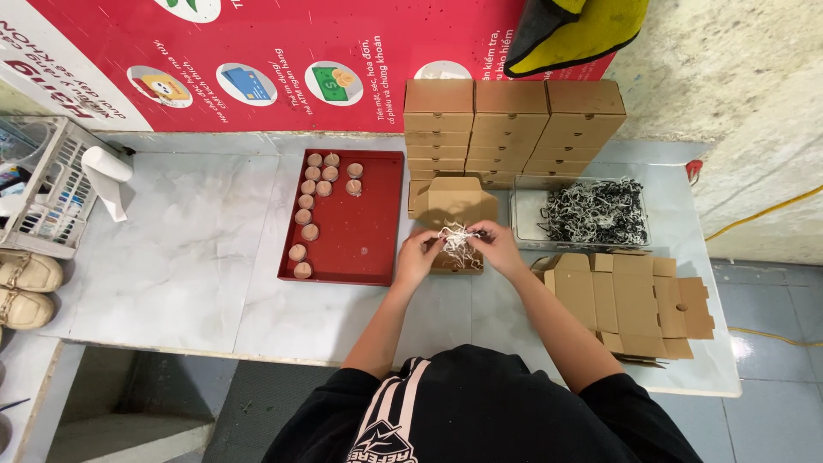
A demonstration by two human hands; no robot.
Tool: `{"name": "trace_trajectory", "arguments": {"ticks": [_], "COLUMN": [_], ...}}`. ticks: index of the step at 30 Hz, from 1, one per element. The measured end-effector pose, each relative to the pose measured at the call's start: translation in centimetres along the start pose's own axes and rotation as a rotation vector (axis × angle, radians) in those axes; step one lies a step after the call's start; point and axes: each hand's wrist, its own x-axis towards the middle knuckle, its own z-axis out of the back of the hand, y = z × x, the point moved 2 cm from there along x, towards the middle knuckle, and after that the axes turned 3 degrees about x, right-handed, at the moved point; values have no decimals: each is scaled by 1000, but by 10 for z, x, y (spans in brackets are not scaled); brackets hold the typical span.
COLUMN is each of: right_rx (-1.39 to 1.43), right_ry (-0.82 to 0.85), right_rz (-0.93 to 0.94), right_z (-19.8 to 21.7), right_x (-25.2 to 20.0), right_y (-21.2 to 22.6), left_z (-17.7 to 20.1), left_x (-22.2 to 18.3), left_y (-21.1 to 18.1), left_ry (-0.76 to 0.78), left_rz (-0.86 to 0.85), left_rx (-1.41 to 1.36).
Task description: The recorder assembles small cardboard boxes, adds paper shred filler, places a small circular product inside a plastic bag, and then places the product into the box before stacking it.
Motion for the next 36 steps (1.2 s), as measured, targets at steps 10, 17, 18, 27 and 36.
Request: {"name": "trace_trajectory", "arguments": {"ticks": [10, 17, 18, 27, 36], "right_rx": [-986, -1258, -1320, -1137, -1462], "right_ry": [21, 199, 276, 251, 561], "right_rz": [212, 221, 202, 197, 147], "right_z": [-6, -8, -10, 2, -18], "right_x": [-7, -3, -4, -4, -21], "right_y": [27, 15, 11, 28, 41], "left_z": [9, -14, -22, -62, -74], "left_x": [-1, -7, -11, -25, -27], "left_y": [33, 34, 32, 49, 61], "left_ry": [1, -48, 25, 256, 43], "left_rz": [115, -265, -285, -332, -403], "left_rx": [245, 583, 540, 772, 716]}}
